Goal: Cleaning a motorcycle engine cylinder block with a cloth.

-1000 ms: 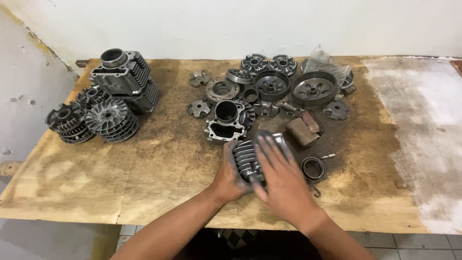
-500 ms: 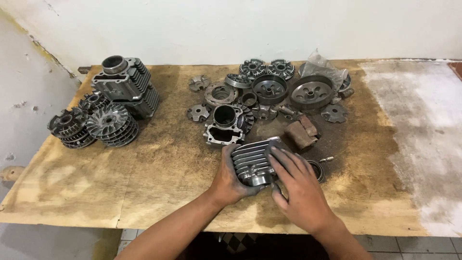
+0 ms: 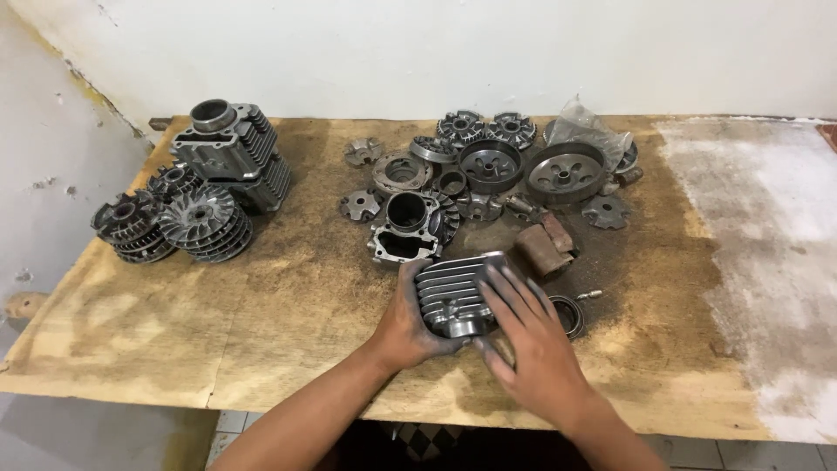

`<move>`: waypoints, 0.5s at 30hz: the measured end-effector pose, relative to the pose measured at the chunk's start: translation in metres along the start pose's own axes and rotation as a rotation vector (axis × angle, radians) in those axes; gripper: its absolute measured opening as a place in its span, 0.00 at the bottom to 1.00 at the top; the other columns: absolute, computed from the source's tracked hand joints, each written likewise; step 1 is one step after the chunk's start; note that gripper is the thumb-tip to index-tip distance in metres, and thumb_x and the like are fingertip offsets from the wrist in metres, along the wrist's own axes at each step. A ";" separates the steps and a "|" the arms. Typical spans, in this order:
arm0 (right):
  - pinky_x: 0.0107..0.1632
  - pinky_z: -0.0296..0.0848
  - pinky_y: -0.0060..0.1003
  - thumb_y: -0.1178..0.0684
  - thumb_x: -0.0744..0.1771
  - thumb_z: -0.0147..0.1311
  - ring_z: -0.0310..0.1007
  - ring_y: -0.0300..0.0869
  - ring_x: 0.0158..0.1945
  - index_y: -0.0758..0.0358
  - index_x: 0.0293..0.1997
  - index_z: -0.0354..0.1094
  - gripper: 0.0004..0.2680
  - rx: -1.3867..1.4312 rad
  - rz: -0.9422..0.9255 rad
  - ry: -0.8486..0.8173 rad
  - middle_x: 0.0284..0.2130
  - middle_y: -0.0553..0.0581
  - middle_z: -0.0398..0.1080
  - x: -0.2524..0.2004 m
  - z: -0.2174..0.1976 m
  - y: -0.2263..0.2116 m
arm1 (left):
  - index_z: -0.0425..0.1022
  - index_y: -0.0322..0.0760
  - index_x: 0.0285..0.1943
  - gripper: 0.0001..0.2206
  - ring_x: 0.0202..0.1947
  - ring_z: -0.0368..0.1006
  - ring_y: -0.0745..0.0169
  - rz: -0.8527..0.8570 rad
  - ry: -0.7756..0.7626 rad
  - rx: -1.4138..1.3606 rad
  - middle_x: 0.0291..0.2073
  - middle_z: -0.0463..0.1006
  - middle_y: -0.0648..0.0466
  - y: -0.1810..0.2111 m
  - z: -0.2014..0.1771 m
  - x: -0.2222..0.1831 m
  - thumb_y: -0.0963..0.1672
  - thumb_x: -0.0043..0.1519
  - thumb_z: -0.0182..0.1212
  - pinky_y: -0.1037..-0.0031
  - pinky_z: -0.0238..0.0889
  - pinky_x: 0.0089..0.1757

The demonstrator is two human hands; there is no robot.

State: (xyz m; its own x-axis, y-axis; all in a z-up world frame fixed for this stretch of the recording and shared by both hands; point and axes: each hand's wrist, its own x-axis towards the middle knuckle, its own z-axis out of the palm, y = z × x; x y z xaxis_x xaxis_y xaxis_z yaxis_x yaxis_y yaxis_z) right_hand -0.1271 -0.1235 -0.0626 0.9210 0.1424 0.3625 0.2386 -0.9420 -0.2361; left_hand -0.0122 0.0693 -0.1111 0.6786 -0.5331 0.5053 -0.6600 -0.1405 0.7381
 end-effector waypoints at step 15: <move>0.76 0.41 0.53 0.45 0.67 0.53 0.50 0.50 0.75 0.65 0.74 0.47 0.28 0.098 0.003 0.060 0.71 0.63 0.56 0.011 -0.017 0.007 | 0.51 0.34 0.69 0.52 0.54 0.71 0.47 0.003 0.015 0.041 0.52 0.67 0.44 -0.005 0.003 -0.001 0.48 0.35 0.83 0.54 0.71 0.56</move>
State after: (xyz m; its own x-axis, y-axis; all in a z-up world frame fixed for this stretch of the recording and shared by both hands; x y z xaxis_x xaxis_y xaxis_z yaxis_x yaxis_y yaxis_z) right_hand -0.1202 -0.1336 -0.0446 0.9025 0.1180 0.4141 0.2671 -0.9078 -0.3234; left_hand -0.0103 0.0681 -0.1169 0.6813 -0.5209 0.5142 -0.6743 -0.1732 0.7179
